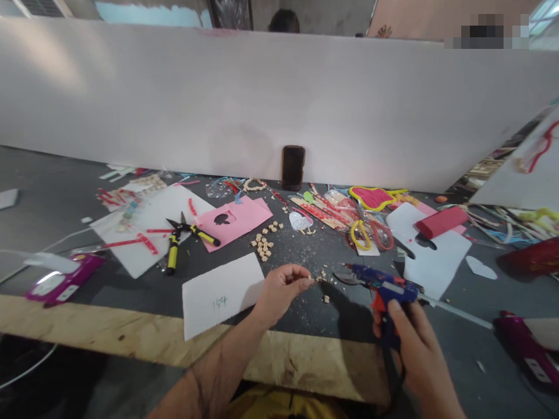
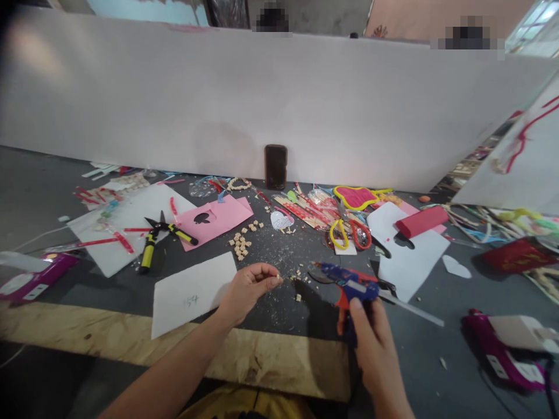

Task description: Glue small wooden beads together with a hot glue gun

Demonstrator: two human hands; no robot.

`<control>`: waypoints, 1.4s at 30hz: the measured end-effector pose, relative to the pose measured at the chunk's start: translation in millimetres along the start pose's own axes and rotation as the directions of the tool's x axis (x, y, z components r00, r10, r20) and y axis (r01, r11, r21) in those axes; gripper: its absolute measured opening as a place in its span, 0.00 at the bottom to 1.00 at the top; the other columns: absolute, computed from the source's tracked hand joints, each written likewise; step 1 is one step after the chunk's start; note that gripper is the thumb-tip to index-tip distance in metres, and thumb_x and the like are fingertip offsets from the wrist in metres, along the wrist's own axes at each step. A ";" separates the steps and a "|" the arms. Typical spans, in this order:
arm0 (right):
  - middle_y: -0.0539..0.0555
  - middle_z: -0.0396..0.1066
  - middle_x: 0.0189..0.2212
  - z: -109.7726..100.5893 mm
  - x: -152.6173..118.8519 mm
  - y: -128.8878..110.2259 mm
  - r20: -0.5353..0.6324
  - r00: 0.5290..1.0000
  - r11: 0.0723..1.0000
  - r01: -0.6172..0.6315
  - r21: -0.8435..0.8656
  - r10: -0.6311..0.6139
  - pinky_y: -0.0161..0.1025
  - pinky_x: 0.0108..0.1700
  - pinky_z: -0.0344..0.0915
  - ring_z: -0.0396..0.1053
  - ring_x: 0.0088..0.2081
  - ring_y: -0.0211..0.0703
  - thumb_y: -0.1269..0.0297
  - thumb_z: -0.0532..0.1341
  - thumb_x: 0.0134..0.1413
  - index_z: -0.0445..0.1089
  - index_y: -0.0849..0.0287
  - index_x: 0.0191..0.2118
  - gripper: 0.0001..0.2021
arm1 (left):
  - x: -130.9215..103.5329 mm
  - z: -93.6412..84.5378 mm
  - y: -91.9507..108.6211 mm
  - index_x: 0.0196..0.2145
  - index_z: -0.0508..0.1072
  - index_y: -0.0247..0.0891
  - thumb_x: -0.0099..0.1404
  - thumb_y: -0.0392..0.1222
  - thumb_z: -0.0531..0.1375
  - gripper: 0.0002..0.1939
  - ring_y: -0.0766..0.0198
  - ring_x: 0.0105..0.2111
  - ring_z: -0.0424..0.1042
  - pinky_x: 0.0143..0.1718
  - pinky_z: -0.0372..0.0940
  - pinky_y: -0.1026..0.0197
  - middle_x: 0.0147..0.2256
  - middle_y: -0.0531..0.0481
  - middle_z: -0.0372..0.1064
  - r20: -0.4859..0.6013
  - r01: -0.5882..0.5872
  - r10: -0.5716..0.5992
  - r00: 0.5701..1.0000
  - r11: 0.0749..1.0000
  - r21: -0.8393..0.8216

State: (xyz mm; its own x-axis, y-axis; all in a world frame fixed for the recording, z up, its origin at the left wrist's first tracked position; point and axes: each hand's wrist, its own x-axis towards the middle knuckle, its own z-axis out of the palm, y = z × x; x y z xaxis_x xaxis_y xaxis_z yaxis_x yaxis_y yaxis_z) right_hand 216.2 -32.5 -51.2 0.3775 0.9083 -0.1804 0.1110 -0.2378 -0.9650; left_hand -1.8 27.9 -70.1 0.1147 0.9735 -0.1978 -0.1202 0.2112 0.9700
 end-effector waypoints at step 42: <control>0.53 0.74 0.32 48.5 11.4 5.9 0.473 0.806 0.612 0.584 -0.533 -0.357 0.37 0.35 0.67 0.72 0.32 0.42 0.67 0.55 0.55 0.68 0.57 0.38 0.07 | -8.0 6.4 -8.3 0.32 0.74 0.35 0.54 0.39 0.61 0.07 0.64 0.30 0.68 0.33 0.61 0.65 0.29 0.49 0.72 0.144 -0.083 0.062 0.988 0.986 0.145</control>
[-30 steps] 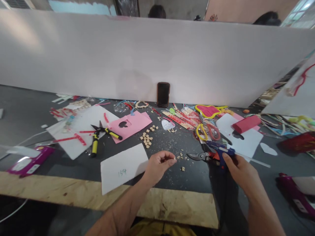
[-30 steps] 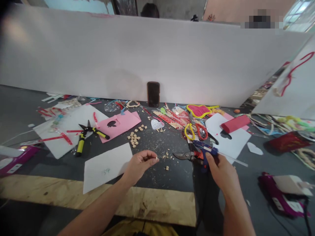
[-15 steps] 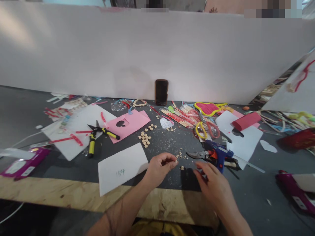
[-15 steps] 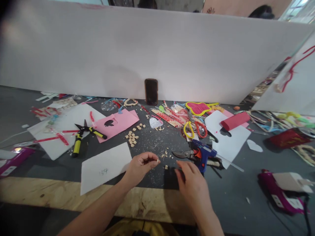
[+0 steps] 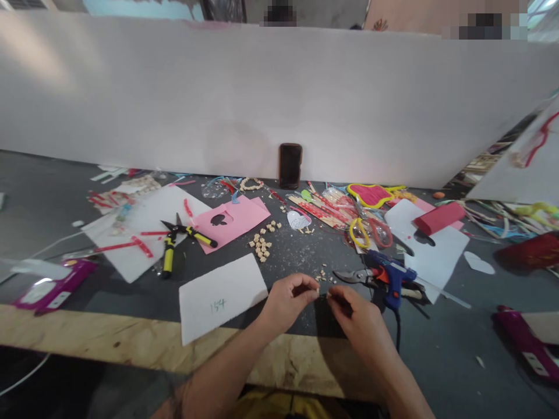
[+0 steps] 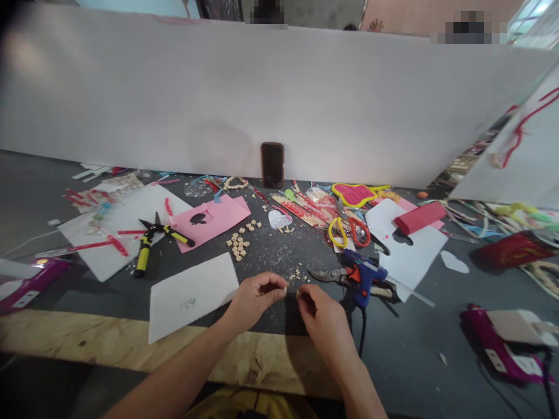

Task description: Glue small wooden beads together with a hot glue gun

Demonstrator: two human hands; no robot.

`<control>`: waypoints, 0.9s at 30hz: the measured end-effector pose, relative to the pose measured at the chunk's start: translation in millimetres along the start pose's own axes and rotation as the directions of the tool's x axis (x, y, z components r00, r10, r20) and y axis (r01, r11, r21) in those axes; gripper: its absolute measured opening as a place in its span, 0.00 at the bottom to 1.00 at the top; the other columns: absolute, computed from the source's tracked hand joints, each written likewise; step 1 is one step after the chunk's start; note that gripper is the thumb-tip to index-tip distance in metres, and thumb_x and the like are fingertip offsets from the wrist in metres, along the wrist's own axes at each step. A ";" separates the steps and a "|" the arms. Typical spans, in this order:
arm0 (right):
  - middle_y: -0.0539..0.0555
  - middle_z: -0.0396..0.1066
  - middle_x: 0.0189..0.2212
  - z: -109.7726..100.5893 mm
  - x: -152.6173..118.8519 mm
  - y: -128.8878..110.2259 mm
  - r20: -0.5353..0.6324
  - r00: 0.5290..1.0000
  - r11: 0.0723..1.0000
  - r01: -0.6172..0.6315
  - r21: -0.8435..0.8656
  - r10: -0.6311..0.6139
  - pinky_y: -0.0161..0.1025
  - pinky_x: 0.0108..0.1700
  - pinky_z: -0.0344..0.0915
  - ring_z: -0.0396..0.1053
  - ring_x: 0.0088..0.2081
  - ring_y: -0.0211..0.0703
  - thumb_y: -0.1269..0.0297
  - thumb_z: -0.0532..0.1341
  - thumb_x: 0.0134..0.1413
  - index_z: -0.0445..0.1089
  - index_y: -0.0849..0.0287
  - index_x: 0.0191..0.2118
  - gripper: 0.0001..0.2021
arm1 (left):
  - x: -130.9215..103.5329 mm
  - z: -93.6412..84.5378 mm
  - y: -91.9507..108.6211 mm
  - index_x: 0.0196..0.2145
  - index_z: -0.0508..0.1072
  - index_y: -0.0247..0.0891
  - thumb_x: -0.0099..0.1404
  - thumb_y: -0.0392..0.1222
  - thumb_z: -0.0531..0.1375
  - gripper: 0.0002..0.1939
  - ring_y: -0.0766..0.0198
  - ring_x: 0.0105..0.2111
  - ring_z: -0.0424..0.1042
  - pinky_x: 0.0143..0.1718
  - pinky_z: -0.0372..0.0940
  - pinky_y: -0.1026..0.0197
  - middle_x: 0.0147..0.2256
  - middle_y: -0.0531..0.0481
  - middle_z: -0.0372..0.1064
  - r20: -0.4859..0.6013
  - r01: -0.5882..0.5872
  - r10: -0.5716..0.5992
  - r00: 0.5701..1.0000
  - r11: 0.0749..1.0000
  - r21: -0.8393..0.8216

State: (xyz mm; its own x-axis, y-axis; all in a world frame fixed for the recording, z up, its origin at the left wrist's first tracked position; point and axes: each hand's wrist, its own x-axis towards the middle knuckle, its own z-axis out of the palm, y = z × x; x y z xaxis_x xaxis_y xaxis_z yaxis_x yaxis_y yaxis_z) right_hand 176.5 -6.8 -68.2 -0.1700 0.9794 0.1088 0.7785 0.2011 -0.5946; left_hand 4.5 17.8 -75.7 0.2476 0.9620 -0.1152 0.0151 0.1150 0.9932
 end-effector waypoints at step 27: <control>0.51 0.73 0.33 0.2 -5.7 -12.4 0.018 0.986 0.891 -0.160 0.424 0.168 0.36 0.37 0.67 0.71 0.34 0.41 0.60 0.58 0.52 0.70 0.56 0.37 0.08 | -3.9 2.9 3.3 0.30 0.75 0.37 0.55 0.41 0.61 0.06 0.65 0.27 0.69 0.30 0.63 0.65 0.27 0.50 0.73 0.017 -0.044 0.043 0.999 0.999 0.029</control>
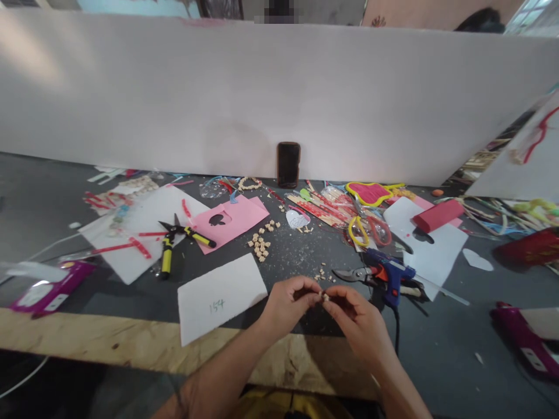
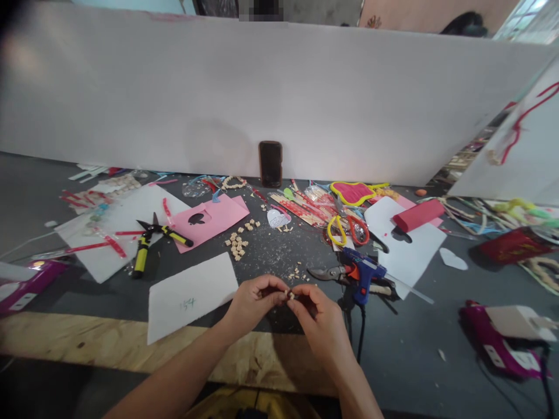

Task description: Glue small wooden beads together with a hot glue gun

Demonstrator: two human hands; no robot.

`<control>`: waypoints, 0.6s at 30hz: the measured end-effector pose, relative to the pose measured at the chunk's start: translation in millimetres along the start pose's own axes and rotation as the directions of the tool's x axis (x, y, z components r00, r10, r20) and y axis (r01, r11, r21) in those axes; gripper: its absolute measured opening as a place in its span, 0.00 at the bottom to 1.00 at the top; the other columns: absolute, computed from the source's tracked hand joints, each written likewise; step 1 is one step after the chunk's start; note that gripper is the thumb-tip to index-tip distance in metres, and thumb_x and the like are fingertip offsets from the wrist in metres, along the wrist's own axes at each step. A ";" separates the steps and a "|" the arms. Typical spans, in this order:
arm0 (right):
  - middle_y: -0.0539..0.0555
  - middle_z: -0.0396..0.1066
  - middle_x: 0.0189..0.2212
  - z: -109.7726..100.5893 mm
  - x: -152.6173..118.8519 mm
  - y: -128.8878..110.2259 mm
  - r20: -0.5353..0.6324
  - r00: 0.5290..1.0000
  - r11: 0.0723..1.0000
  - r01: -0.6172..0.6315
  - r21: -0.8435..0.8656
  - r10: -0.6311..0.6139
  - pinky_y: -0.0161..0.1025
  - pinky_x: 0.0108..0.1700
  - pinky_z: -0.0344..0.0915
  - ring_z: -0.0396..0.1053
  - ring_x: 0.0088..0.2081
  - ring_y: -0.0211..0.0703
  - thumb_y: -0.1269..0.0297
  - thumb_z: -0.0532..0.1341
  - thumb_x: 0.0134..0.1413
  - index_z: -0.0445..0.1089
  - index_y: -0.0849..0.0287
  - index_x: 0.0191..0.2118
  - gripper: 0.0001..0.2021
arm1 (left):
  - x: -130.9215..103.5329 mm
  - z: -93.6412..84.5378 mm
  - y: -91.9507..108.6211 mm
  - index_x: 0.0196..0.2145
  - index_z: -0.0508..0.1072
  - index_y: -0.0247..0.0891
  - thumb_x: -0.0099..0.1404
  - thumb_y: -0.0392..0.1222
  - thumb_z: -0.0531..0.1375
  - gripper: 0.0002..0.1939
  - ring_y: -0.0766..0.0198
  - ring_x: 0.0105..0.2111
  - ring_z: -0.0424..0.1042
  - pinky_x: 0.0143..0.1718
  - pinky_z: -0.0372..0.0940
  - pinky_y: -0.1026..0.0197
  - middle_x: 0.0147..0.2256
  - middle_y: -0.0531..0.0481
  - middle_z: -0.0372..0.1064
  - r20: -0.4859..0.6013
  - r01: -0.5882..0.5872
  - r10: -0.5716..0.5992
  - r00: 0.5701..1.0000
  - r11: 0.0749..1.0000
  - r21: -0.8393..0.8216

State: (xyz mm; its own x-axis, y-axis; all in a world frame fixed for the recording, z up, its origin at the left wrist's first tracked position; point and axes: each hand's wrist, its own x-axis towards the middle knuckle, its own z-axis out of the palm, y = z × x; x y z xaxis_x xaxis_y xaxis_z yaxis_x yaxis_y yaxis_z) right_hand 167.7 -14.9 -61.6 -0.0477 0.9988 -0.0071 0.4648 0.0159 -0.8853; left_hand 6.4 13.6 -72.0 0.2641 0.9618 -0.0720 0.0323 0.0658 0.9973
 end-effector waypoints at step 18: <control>0.53 0.72 0.34 5.7 -4.0 -1.3 -0.073 0.996 0.998 0.044 0.034 -0.042 0.37 0.39 0.67 0.70 0.37 0.43 0.61 0.59 0.52 0.70 0.55 0.36 0.07 | -3.2 -3.4 1.4 0.32 0.75 0.39 0.61 0.36 0.56 0.07 0.63 0.32 0.72 0.36 0.62 0.66 0.31 0.49 0.75 0.097 -0.301 0.286 0.953 0.873 0.384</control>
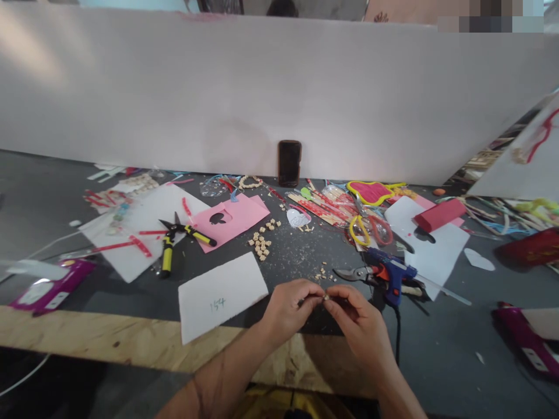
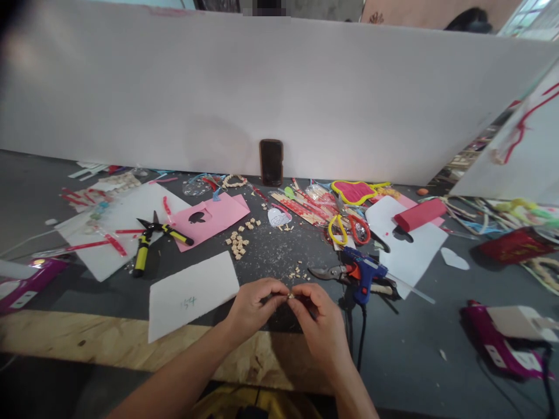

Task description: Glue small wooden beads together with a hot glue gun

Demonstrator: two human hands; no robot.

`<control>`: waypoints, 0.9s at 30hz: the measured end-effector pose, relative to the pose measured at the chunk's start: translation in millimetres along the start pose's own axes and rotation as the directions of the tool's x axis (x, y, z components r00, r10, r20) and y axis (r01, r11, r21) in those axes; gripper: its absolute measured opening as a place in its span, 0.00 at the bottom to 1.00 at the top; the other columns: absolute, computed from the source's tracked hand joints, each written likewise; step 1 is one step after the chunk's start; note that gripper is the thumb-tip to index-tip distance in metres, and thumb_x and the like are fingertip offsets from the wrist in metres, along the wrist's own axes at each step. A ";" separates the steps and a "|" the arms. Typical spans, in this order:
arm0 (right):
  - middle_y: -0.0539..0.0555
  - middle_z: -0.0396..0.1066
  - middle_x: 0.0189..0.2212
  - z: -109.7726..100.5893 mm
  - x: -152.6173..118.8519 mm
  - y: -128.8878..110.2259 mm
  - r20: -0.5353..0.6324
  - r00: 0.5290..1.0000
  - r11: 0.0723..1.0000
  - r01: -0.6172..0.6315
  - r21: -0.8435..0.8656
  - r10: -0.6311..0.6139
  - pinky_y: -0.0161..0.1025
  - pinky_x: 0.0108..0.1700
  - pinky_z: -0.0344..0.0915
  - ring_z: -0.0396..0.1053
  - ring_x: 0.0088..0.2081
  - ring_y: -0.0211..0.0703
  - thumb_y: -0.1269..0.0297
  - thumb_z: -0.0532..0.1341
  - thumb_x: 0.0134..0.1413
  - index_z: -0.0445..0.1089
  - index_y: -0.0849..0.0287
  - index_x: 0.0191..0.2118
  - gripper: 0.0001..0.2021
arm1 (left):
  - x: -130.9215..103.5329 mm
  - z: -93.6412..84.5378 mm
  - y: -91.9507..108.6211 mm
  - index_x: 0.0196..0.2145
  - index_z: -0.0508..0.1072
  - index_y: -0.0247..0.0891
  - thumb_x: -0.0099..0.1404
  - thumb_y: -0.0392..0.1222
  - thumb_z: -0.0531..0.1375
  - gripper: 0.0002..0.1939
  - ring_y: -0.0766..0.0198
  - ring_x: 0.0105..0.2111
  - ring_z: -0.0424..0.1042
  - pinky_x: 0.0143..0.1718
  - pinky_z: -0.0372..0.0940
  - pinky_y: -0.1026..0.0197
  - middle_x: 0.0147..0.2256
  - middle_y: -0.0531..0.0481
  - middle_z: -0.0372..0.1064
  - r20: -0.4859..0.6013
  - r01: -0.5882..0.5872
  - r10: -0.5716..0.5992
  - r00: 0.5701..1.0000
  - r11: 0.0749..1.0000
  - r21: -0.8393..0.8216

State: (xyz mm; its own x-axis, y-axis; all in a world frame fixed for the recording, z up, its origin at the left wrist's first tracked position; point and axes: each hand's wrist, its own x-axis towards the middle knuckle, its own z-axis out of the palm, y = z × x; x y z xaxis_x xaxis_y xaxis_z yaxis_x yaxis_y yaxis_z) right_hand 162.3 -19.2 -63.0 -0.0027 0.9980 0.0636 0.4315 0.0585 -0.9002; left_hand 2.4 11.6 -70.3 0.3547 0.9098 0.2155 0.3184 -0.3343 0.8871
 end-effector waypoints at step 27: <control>0.52 0.74 0.31 4.4 -6.9 2.5 -0.140 0.989 0.999 0.041 -0.005 -0.041 0.35 0.35 0.69 0.72 0.32 0.41 0.62 0.61 0.51 0.71 0.56 0.36 0.07 | 0.0 1.2 4.3 0.29 0.76 0.33 0.57 0.39 0.61 0.06 0.65 0.27 0.71 0.29 0.63 0.68 0.27 0.49 0.75 -0.036 0.171 -0.183 0.982 0.961 -0.218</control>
State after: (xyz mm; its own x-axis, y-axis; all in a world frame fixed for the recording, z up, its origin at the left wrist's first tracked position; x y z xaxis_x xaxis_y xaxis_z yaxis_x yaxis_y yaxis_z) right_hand 159.4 -25.9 -67.6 0.1059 0.9814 0.1603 0.4358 0.0991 -0.8945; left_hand 4.9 9.8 -67.0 0.2582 0.9640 0.0641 0.1747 -0.1119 0.9782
